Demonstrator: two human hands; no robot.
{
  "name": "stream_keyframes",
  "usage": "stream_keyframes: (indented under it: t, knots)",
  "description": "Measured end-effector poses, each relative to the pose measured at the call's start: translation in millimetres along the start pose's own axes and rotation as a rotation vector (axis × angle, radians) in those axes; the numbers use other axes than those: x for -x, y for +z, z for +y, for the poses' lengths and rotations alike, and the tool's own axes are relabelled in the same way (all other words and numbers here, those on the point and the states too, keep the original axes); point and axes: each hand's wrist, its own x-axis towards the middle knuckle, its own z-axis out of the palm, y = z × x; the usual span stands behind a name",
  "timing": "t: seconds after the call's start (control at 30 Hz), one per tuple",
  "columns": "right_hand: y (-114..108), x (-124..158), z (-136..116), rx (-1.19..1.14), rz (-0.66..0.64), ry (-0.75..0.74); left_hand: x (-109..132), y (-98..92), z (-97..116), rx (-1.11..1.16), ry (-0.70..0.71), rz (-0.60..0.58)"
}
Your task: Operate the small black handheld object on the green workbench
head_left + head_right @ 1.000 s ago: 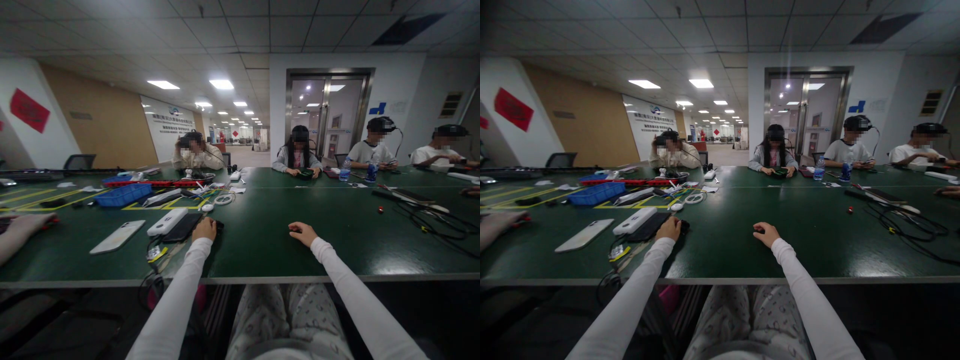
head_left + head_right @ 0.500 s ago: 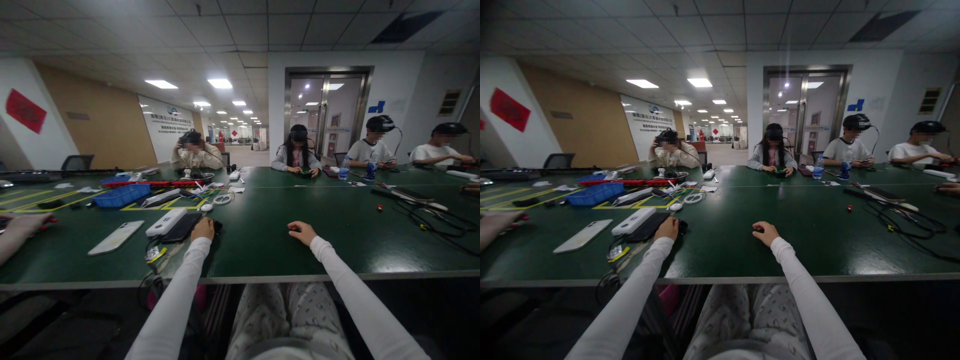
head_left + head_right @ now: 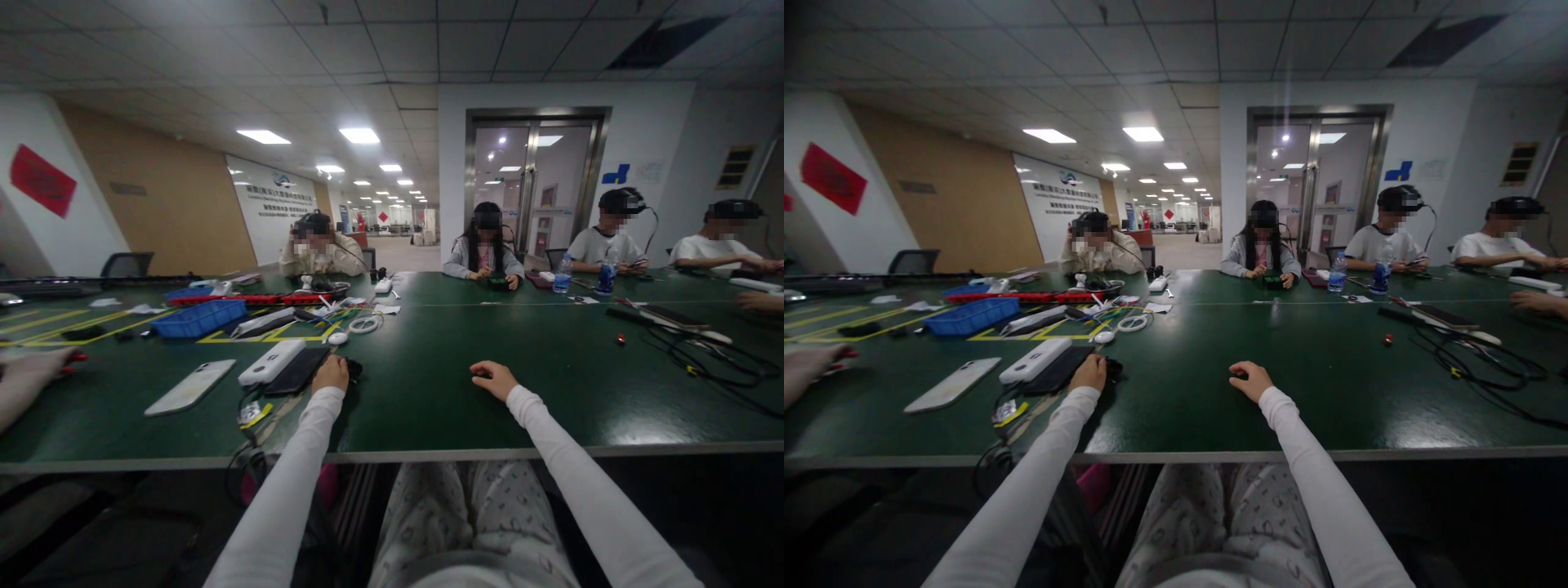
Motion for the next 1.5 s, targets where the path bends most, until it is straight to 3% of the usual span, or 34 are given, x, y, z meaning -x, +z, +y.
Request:
stream_keyframes:
  t: [0.63, 1.5]
  knots:
    - [-3.5, 2.3, -7.0, 0.014, -0.001, -0.001, -2.7, 1.7, -4.1, 0.063, -0.049, 0.008]
    - [-4.1, 3.7, -13.2, 0.043, 0.003, 0.023, -2.8, 7.7, -4.0, -0.019, 0.042, 0.033]
